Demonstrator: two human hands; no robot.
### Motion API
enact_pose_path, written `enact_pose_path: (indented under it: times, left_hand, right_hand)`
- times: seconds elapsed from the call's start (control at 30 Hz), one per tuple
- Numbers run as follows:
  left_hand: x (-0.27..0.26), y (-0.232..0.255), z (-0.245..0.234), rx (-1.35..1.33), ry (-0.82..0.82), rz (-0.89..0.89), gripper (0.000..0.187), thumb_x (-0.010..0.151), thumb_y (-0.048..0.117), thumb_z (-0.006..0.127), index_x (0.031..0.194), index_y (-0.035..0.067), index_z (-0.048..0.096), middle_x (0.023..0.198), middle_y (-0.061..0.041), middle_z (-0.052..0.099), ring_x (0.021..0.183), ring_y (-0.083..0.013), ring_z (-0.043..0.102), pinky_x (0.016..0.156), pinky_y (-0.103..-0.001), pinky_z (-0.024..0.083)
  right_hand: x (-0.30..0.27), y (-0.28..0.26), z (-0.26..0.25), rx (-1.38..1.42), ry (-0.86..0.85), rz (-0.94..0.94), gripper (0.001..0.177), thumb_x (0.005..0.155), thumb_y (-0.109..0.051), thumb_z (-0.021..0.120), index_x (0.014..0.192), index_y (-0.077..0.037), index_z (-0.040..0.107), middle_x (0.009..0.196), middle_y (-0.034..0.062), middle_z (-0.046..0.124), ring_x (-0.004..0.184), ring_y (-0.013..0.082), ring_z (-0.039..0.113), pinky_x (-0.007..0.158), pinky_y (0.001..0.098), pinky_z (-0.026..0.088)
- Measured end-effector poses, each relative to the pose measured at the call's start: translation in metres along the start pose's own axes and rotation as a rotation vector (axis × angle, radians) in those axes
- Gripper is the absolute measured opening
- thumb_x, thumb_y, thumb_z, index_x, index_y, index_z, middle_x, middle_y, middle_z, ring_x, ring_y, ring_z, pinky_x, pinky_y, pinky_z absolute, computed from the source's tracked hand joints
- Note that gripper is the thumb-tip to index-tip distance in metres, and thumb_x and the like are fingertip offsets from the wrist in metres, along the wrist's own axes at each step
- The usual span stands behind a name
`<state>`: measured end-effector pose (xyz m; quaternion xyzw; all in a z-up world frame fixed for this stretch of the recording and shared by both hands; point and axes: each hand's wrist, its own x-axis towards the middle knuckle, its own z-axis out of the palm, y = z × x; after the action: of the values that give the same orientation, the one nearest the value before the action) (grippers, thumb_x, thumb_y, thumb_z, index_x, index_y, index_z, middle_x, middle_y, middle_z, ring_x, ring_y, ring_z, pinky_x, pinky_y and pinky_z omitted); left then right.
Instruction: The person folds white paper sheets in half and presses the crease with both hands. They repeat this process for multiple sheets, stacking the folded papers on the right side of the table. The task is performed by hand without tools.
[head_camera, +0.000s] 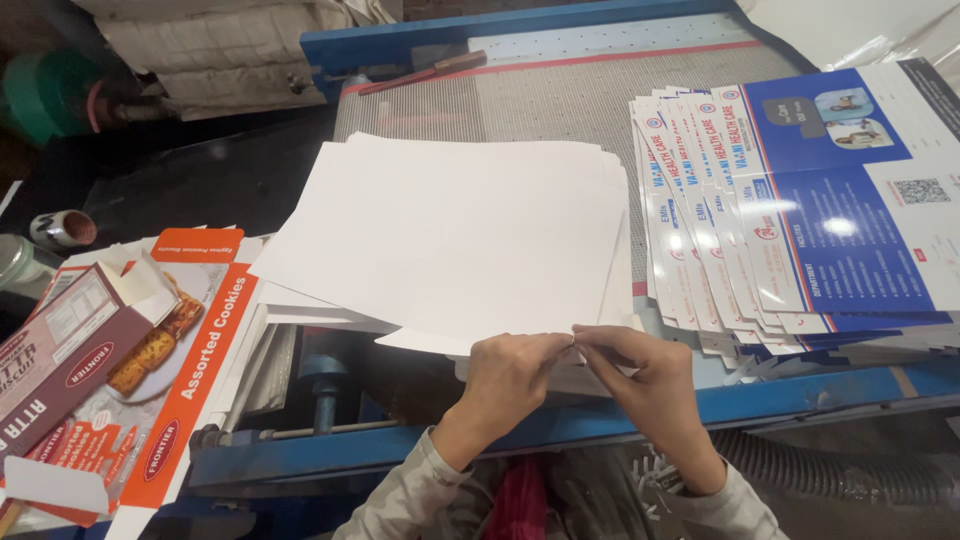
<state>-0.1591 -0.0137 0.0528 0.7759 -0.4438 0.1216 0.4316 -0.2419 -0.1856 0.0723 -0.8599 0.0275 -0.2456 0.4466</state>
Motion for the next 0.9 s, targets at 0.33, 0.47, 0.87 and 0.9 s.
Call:
enact_pose_path:
  times: [0.33, 0.47, 0.87, 0.9]
  left_hand:
    - [-0.004, 0.003, 0.009, 0.071, -0.004, -0.003, 0.016, 0.086, 0.006, 0.067, 0.1, 0.01, 0.074, 0.077, -0.008, 0.073, 0.067, -0.0293, 0.07, 0.061, -0.04, 0.053]
    - [-0.005, 0.006, 0.006, 0.043, 0.025, -0.006, 0.017, 0.087, 0.005, 0.068, 0.102, 0.011, 0.074, 0.081, -0.008, 0.075, 0.068, -0.0285, 0.071, 0.062, -0.04, 0.053]
    - [0.009, 0.007, -0.017, -0.134, 0.135, -0.096, 0.006, 0.091, 0.012, 0.074, 0.095, 0.007, 0.075, 0.081, -0.008, 0.075, 0.064, -0.023, 0.072, 0.056, -0.031, 0.053]
    - [0.009, 0.009, -0.016, -0.136, 0.128, -0.108, 0.006, 0.09, 0.012, 0.074, 0.094, 0.007, 0.075, 0.08, -0.008, 0.075, 0.062, -0.0226, 0.072, 0.055, -0.031, 0.052]
  right_hand:
    - [0.002, -0.008, 0.012, -0.262, 0.055, -0.065, 0.017, 0.077, -0.003, 0.078, 0.094, -0.003, 0.075, 0.093, 0.0078, 0.079, 0.082, 0.0178, 0.078, 0.066, 0.0282, 0.06]
    - [-0.003, 0.01, 0.01, -0.164, 0.133, -0.1, 0.011, 0.082, -0.002, 0.074, 0.092, -0.003, 0.071, 0.102, 0.0086, 0.078, 0.092, 0.0176, 0.078, 0.075, 0.0279, 0.062]
    - [-0.103, 0.072, -0.088, -0.791, 0.456, 0.142, 0.031, 0.081, -0.003, 0.075, 0.112, -0.001, 0.07, 0.114, 0.017, 0.069, 0.11, 0.0333, 0.066, 0.099, 0.0417, 0.052]
    - [-0.098, 0.063, -0.068, -0.674, 0.449, 0.088, 0.025, 0.085, -0.005, 0.077, 0.109, -0.004, 0.071, 0.111, 0.014, 0.07, 0.107, 0.0306, 0.067, 0.097, 0.0403, 0.052]
